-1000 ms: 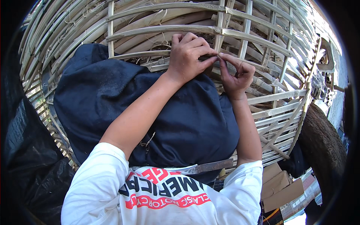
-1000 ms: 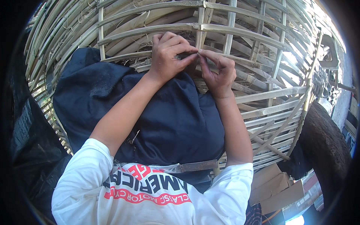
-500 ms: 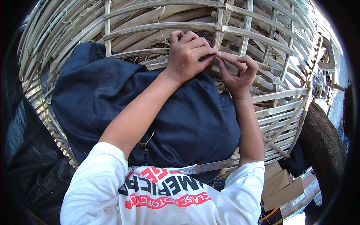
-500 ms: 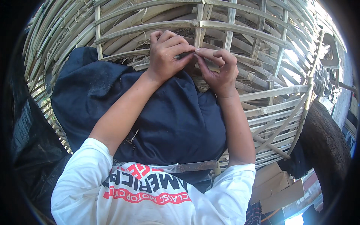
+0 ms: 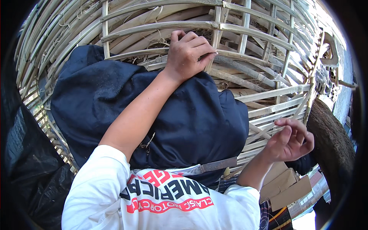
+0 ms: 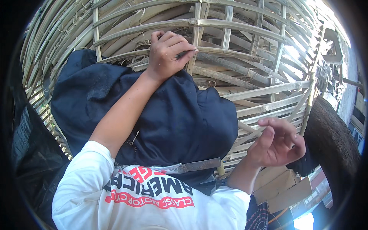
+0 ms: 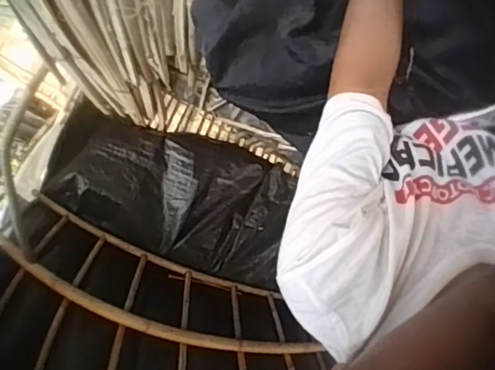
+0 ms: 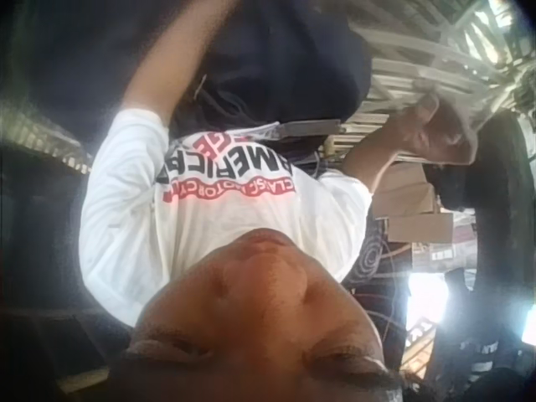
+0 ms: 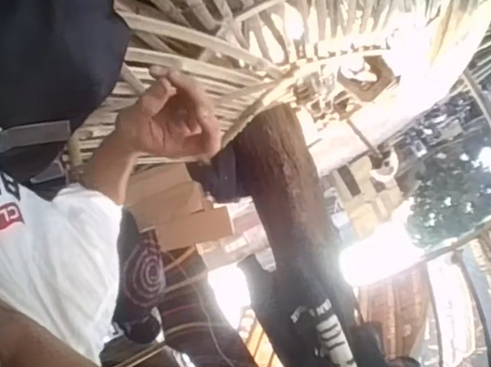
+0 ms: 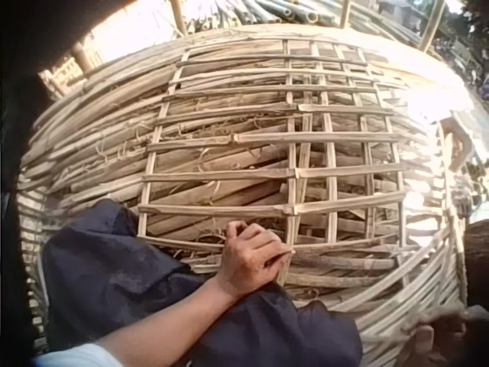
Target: The person weaves thin bamboo strips into a pre-constructed bamboo lattice frame, using a cleaver to trim the ends and wedge the strips into place.
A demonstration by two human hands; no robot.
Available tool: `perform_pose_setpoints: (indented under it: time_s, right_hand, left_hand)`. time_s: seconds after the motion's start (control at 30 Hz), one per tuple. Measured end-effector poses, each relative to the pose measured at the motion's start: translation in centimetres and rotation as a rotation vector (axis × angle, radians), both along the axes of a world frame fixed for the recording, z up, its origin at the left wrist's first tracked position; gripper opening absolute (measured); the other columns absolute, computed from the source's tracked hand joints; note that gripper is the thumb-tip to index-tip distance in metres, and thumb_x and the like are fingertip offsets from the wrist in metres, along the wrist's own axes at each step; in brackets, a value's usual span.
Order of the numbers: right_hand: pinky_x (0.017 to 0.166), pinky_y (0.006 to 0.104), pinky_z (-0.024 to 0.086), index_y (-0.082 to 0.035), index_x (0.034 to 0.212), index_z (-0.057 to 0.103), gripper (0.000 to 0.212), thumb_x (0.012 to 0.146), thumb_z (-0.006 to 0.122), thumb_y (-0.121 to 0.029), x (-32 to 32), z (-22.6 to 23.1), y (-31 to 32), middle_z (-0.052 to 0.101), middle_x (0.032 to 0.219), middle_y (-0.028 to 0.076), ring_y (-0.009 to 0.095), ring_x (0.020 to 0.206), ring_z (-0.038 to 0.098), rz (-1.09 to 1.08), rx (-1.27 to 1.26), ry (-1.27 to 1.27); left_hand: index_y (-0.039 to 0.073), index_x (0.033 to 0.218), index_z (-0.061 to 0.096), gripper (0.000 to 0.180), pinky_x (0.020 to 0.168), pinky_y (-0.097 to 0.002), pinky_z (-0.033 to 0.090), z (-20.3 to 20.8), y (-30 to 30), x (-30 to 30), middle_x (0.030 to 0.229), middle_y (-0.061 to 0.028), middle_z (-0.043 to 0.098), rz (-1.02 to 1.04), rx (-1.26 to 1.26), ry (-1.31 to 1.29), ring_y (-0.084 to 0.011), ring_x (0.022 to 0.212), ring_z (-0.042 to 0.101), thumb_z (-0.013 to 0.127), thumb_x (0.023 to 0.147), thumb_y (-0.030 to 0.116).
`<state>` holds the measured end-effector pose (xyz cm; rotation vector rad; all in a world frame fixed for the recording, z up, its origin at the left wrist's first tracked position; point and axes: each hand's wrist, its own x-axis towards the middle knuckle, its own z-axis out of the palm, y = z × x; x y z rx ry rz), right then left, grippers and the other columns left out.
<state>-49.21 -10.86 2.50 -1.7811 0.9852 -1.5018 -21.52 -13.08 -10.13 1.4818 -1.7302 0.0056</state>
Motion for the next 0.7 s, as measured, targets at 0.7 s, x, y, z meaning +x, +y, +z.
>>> perform_pose_setpoints:
  time_s: [0.7]
  right_hand:
    - [0.050, 0.0356, 0.051, -0.007, 0.114, 0.056, 0.046, 0.084, 0.075, -0.035, 7.2, 3.0, 22.7, 0.068, 0.070, 0.012, 0.028, 0.058, 0.068, 0.325, 0.879, 0.695]
  left_hand:
    - [0.020, 0.079, 0.068, 0.009, 0.080, -0.0347, 0.039, -0.2, -0.2, -0.5, 0.082, 0.0064, 0.065, -0.016, -0.058, -0.002, -0.0145, 0.080, 0.060, 0.076, 0.077, 0.023]
